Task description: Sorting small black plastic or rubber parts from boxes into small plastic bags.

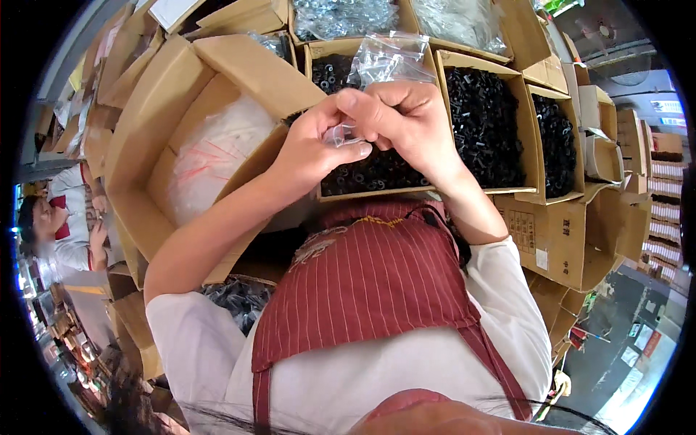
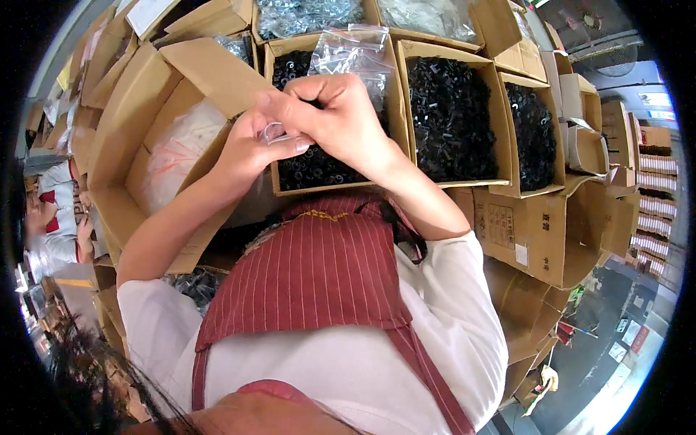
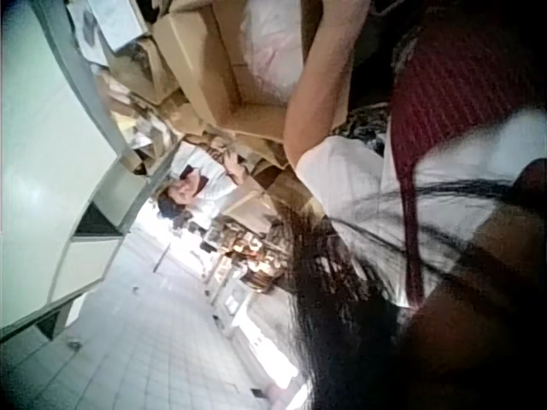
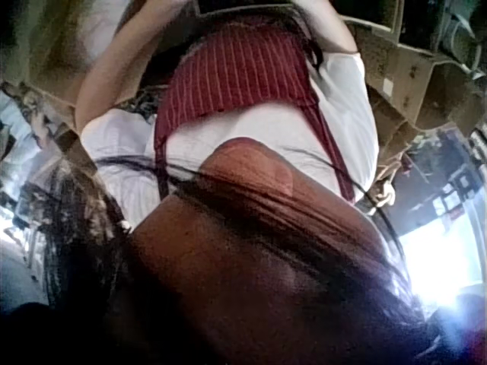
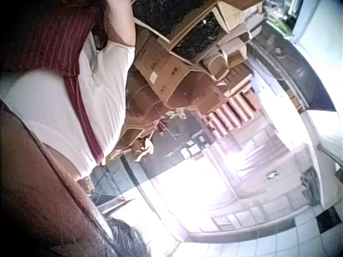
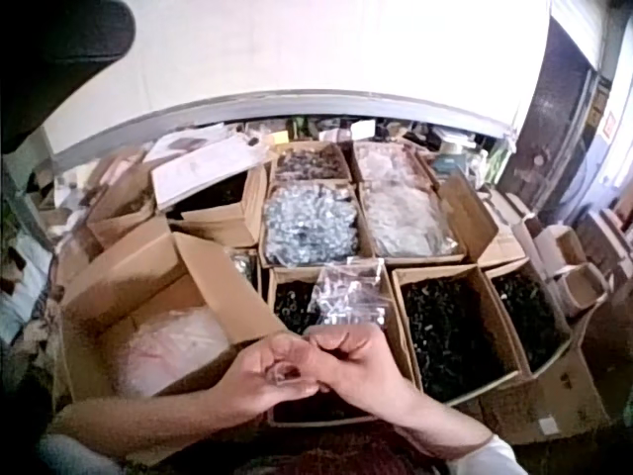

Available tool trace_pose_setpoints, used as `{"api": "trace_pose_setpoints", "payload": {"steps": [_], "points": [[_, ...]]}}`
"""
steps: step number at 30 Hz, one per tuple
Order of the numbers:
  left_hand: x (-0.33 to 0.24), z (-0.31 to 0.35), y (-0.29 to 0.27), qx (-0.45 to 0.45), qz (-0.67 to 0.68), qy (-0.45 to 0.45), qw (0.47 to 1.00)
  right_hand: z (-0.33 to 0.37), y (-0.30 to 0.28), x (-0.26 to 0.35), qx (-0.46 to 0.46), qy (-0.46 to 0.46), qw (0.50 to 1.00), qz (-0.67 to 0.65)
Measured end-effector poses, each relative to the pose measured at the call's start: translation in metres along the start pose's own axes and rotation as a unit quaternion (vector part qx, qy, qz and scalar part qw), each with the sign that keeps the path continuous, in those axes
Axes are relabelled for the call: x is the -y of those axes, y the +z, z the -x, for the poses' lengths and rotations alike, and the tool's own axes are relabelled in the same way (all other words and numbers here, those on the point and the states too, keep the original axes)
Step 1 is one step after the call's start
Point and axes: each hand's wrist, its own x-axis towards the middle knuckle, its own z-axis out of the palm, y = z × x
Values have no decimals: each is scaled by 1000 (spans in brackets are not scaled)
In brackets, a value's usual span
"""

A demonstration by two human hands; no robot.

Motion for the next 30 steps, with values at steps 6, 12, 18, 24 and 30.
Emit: {"api": "trace_pose_setpoints", "payload": {"steps": [6,12,18,24,30], "points": [[6,0,-7,-15,-45,-14,999,10,-13,8,93,51,960,259],[17,2,-6,-44,-302,127,944,20,-7,7,80,-65,895,434],[14,1,-6,-38,-489,143,860,28,-6,7,110,-61,870,477],[16,3,2,-8,-159,16,987,9,-10,21,51,4,997,50],[20,0,5,-7,-57,38,998,-9,16,11,37,34,985,-164]]}}
